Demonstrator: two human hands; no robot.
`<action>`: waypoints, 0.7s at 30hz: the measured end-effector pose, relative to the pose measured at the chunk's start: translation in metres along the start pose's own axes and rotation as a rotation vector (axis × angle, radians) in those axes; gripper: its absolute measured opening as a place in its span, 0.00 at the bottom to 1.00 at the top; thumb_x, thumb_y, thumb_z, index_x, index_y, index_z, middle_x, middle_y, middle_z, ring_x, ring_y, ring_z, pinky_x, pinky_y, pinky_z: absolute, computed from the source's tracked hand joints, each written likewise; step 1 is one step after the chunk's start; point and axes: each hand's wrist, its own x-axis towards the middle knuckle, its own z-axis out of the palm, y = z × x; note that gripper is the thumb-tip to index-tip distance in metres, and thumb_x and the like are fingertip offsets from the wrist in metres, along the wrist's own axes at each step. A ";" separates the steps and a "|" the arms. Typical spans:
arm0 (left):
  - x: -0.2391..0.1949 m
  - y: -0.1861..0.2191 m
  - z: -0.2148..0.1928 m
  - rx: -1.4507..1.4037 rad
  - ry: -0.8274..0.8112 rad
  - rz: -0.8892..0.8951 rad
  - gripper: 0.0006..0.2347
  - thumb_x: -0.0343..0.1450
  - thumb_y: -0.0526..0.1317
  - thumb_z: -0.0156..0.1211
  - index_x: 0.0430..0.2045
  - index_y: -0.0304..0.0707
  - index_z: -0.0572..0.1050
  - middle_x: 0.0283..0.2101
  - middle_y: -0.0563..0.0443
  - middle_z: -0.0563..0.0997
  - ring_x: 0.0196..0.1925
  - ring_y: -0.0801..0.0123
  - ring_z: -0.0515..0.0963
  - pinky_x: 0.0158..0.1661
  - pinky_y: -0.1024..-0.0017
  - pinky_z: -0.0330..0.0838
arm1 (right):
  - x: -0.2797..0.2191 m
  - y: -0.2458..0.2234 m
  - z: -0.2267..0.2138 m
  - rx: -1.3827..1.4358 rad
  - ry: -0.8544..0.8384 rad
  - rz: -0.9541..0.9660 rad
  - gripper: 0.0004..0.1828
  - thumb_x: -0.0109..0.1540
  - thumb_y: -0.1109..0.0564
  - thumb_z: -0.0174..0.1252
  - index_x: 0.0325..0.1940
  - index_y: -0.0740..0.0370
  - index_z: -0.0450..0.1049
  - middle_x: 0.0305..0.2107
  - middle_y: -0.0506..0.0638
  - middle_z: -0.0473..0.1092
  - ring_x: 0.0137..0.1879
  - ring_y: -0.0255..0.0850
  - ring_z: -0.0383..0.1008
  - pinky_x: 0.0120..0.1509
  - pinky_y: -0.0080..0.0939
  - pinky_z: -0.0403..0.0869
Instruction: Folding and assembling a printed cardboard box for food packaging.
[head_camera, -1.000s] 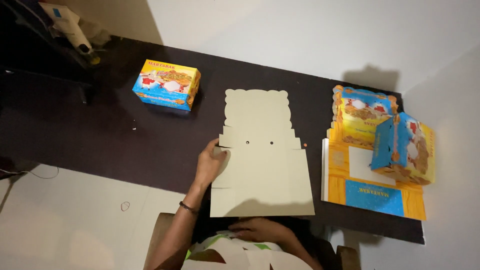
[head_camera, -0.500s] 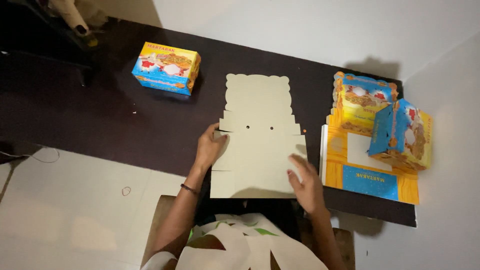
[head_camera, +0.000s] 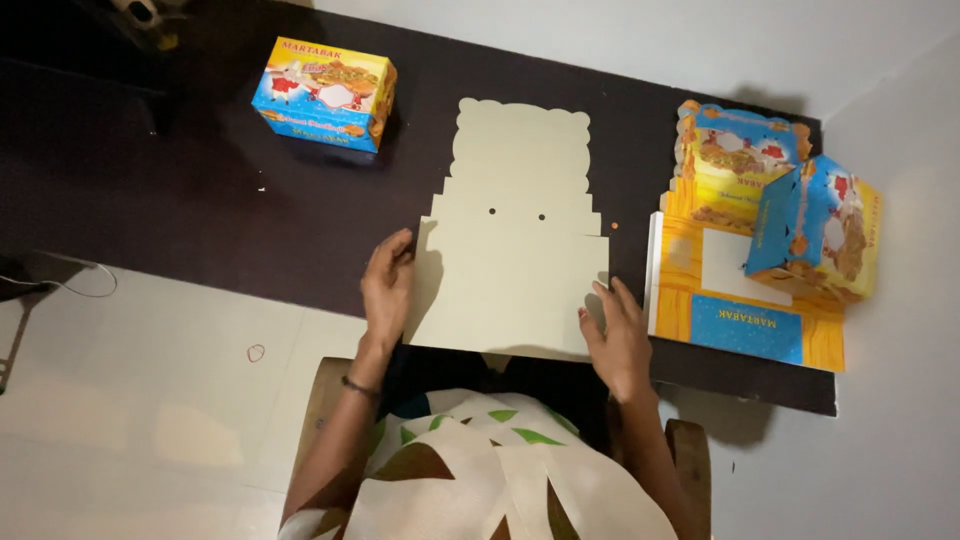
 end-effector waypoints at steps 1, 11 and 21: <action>-0.005 0.011 -0.006 -0.002 0.001 0.003 0.18 0.70 0.20 0.50 0.55 0.27 0.73 0.59 0.31 0.74 0.64 0.39 0.72 0.61 0.51 0.70 | 0.000 0.000 0.000 -0.001 0.002 -0.002 0.28 0.68 0.47 0.53 0.72 0.54 0.67 0.71 0.62 0.57 0.74 0.64 0.58 0.68 0.64 0.68; -0.033 0.020 -0.012 0.530 -0.177 0.182 0.20 0.69 0.43 0.66 0.56 0.41 0.76 0.66 0.39 0.71 0.70 0.43 0.66 0.69 0.45 0.51 | 0.011 0.009 0.012 0.027 0.122 -0.101 0.25 0.67 0.52 0.55 0.69 0.59 0.70 0.64 0.65 0.65 0.68 0.64 0.65 0.69 0.63 0.65; -0.024 0.035 -0.007 0.332 -0.242 -0.046 0.19 0.72 0.44 0.63 0.59 0.47 0.74 0.67 0.44 0.71 0.72 0.53 0.66 0.73 0.49 0.38 | 0.018 0.020 0.028 0.229 0.240 -0.044 0.19 0.67 0.55 0.57 0.63 0.57 0.76 0.57 0.57 0.73 0.61 0.55 0.74 0.58 0.51 0.75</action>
